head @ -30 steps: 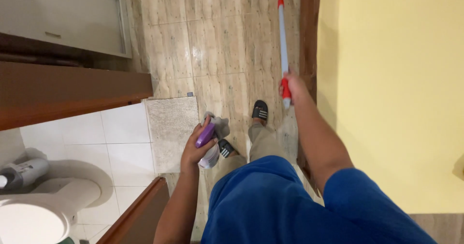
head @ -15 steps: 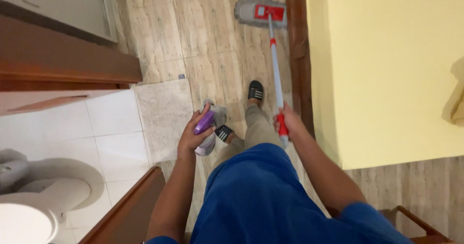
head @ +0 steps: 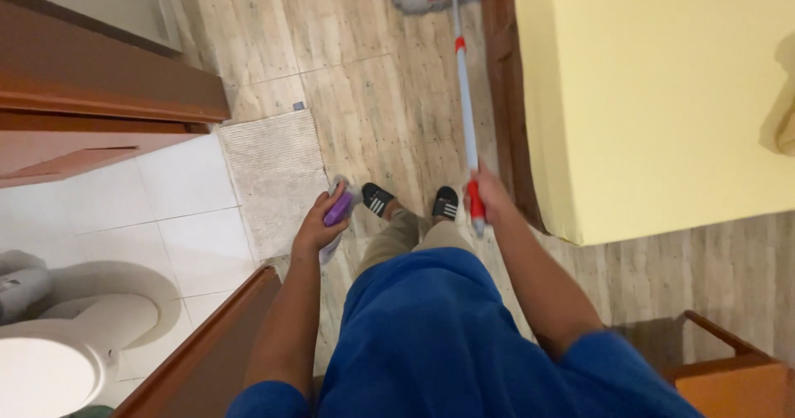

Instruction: The person mops a tiled floor in a bedroom using a flat mop and a spray bottle. They repeatedly spray the floor with a cleaning solution and push the mop back and forth to clean the surface around a bed and a wooden chair.

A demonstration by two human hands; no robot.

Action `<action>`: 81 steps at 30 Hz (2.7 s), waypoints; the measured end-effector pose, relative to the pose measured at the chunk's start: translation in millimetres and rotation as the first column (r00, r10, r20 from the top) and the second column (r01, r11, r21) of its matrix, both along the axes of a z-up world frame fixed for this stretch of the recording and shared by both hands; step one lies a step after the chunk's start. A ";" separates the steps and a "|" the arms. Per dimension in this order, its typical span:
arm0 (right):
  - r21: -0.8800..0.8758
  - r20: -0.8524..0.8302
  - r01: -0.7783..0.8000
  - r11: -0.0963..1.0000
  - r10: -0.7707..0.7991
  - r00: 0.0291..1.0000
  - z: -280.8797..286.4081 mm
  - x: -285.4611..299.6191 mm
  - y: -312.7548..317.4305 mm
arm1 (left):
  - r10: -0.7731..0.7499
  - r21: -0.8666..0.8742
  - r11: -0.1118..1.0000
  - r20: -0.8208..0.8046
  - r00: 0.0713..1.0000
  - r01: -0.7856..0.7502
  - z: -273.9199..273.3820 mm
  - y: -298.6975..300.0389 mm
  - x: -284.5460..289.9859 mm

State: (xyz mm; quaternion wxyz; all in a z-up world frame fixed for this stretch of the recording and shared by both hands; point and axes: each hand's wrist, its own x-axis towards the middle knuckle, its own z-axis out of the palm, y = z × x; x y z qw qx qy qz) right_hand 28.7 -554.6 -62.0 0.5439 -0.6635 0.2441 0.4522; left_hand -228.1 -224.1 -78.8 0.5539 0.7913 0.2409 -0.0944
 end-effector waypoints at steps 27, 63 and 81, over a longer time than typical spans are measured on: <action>-0.049 0.007 0.016 0.999 -0.015 1.000 -2.2 13.9 -87.9 | 0.136 -0.035 0.990 -0.013 0.991 -0.137 87.6 -181.7 -15.1; 0.090 -0.209 -0.027 0.996 0.046 0.977 126.6 -189.0 -146.1 | 0.388 -0.200 0.921 0.382 0.839 -0.335 116.5 -100.8 42.3; 0.167 -0.048 -0.269 0.948 0.281 0.959 -118.5 147.6 203.1 | 0.579 -0.045 0.808 0.248 0.777 -0.588 114.8 -28.9 29.4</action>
